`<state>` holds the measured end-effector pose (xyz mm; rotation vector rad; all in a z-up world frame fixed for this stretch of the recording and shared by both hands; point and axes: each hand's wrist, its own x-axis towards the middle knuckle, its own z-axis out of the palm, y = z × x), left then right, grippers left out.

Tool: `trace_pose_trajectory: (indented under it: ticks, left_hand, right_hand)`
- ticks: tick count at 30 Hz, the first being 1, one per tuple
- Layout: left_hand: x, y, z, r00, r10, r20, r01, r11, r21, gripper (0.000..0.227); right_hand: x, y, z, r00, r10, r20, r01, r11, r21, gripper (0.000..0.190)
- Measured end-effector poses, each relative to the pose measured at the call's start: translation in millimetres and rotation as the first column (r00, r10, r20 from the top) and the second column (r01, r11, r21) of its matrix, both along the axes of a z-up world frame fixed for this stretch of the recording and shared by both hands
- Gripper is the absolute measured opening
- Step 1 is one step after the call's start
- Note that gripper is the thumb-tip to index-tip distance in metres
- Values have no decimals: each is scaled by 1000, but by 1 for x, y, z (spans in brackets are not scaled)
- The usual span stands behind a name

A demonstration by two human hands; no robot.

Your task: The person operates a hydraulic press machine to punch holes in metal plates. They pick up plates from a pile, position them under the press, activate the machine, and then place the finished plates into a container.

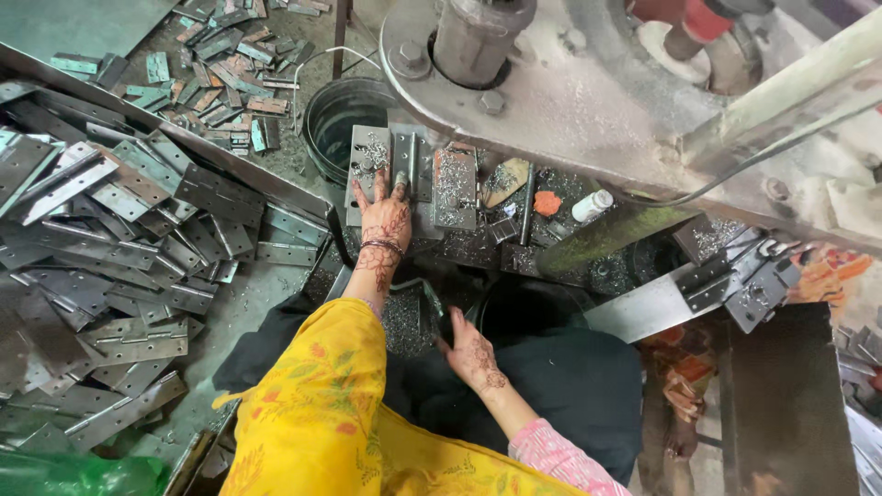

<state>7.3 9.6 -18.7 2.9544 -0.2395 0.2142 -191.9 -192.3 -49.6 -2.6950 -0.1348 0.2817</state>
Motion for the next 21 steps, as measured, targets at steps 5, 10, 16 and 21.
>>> trace_pose_trajectory:
  ticks: [5,10,16,21]
  left_hand:
    - [-1,4,-6,991,-32,-133,18,994,-108,38]
    - [9,8,-6,997,-54,-54,45,986,-161,40]
    - [1,7,5,988,-63,-138,59,998,-31,45]
    - [-9,-1,7,993,-42,-107,41,999,-12,45]
  right_hand:
    - [16,10,65,982,4,-189,-24,995,-99,67]
    - [16,9,50,985,-10,-172,-11,992,-124,67]
    - [-12,-2,-57,991,-18,131,13,999,39,73]
    - [-10,-6,-65,993,-30,118,22,997,67,71]
